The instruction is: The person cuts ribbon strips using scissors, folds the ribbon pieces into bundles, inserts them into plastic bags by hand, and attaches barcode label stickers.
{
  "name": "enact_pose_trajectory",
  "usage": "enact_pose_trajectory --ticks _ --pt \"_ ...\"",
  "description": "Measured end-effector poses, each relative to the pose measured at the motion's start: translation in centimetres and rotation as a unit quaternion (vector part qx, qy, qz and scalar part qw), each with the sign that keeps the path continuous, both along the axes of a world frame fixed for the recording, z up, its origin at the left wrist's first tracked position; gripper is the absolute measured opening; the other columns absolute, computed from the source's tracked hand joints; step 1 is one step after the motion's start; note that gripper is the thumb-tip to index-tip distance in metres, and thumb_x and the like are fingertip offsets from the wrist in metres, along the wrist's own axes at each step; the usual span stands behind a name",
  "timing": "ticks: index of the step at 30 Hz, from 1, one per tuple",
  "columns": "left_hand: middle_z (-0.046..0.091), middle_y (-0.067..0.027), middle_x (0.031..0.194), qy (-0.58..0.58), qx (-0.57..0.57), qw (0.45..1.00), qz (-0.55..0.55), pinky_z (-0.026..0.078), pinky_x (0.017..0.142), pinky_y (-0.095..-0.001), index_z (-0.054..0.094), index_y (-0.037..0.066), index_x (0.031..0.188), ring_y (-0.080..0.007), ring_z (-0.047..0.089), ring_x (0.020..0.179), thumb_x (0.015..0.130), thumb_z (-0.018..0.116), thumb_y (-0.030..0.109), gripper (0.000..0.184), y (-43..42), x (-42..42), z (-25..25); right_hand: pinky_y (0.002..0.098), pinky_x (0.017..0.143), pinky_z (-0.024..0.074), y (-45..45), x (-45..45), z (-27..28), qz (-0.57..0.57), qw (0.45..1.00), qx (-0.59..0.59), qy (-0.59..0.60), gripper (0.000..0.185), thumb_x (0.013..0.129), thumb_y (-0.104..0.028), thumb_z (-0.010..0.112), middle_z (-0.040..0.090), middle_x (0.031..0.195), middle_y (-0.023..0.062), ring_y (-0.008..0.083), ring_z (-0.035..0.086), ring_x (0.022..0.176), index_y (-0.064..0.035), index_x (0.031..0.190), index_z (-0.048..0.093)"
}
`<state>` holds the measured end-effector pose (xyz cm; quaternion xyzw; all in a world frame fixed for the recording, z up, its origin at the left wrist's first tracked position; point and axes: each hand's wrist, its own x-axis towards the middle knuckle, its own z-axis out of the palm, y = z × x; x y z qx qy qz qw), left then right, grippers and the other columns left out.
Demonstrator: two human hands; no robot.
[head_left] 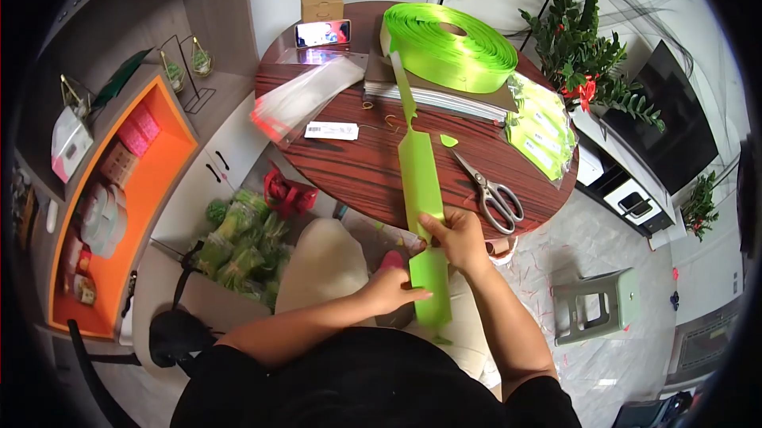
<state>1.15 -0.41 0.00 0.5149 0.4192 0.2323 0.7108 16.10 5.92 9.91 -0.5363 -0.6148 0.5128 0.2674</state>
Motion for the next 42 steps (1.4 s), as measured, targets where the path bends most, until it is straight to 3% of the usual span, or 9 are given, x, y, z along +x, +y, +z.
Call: enact_pose_trajectory --ticks 4,6,8,13,19,23,28,34,42 --pt "0.067 -0.0135 0.089 0.181 -0.158 0.956 -0.170 0.052 0.065 -0.0281 0.064 0.000 0.096 -0.0221 0.066 0.073 0.087 0.058 0.040 0.042 -0.6 -0.9 0.8 0.0175 0.051 0.0428 -1.8 0.7 0.3 -0.066 0.978 -0.017 0.196 0.017 0.089 -0.012 0.061 0.064 0.076 0.0053 0.0085 0.055 0.058 0.0028 0.097 0.064" --pt "0.064 -0.0150 0.102 -0.170 -0.294 0.933 -0.122 0.050 0.077 -0.0321 0.057 -0.002 0.108 -0.0248 0.064 0.086 0.089 0.051 0.047 0.053 -1.0 -0.8 2.8 0.0188 0.050 0.0445 -4.2 0.6 1.8 -0.074 0.968 -0.015 0.237 0.016 0.089 -0.012 0.061 0.064 0.078 0.0055 0.0084 0.056 0.060 0.0021 0.094 0.065" --pt "0.061 -0.0166 0.114 -0.498 -0.391 0.772 -0.056 0.047 0.089 -0.0361 0.051 -0.003 0.121 -0.0275 0.062 0.099 0.090 0.044 0.055 0.066 -1.0 -0.8 4.5 0.0184 0.058 0.0460 -7.5 0.8 2.8 -0.112 0.973 -0.004 0.203 0.015 0.089 -0.011 0.061 0.064 0.080 0.0053 0.0083 0.056 0.065 0.0025 0.095 0.065" --pt "0.053 -0.0119 0.126 -0.456 -0.214 0.860 0.080 0.042 0.095 -0.0419 0.044 0.004 0.130 -0.0267 0.052 0.116 0.091 0.044 0.053 0.062 -0.6 0.6 5.6 0.0229 0.074 0.0459 -14.0 3.4 1.0 -0.087 0.983 0.036 0.156 0.015 0.086 -0.007 0.064 0.063 0.082 0.0053 0.0126 0.056 0.074 0.0029 0.097 0.065" --pt "0.052 -0.0163 0.127 -0.525 -0.208 0.824 0.037 0.038 0.100 -0.0452 0.039 0.005 0.136 -0.0325 0.050 0.117 0.092 0.043 0.048 0.061 1.2 2.6 6.3 0.0228 0.073 0.0465 -16.9 4.8 -1.7 -0.060 0.973 0.223 0.017 0.013 0.085 -0.005 0.066 0.060 0.074 0.0046 0.0137 0.056 0.069 0.0047 0.093 0.063" --pt "0.052 -0.0164 0.125 -0.656 -0.235 0.712 -0.089 0.039 0.098 -0.0448 0.039 0.008 0.136 -0.0313 0.050 0.116 0.093 0.047 0.032 0.050 1.3 3.0 5.1 0.0219 0.067 0.0476 -17.8 3.7 -1.9 -0.243 0.943 -0.024 0.228 0.011 0.083 -0.001 0.066 0.057 0.069 0.0049 0.0134 0.056 0.063 0.0043 0.087 0.058" --pt "0.056 -0.0148 0.116 -0.548 -0.172 0.818 -0.026 0.043 0.091 -0.0416 0.045 0.006 0.129 -0.0270 0.055 0.108 0.092 0.051 0.031 0.045 -0.5 3.5 6.2 0.0200 0.061 0.0471 -17.6 3.9 -2.7 -0.280 0.929 0.012 0.241 0.016 0.082 0.002 0.066 0.056 0.067 0.0060 0.0128 0.055 0.058 0.0013 0.085 0.050" --pt "0.056 -0.0154 0.113 -0.535 -0.172 0.827 -0.013 0.042 0.092 -0.0408 0.048 0.005 0.125 -0.0272 0.055 0.108 0.093 0.051 0.029 0.040 -0.9 3.9 6.0 0.0204 0.059 0.0466 -17.6 4.0 -3.0 -0.269 0.927 0.032 0.258 0.026 0.081 0.002 0.067 0.056 0.068 0.0069 0.0135 0.054 0.056 -0.0006 0.092 0.044" --pt "0.058 -0.0147 0.115 -0.442 -0.158 0.878 0.098 0.047 0.088 -0.0374 0.045 0.002 0.127 -0.0257 0.059 0.103 0.096 0.047 0.024 0.038 -1.6 5.1 2.4 0.0273 0.067 0.0486 -8.8 4.6 -0.6 -0.190 0.960 0.207 -0.005 0.028 0.085 -0.007 0.061 0.057 0.079 0.0101 0.0181 0.058 0.070 0.0000 0.106 0.043"
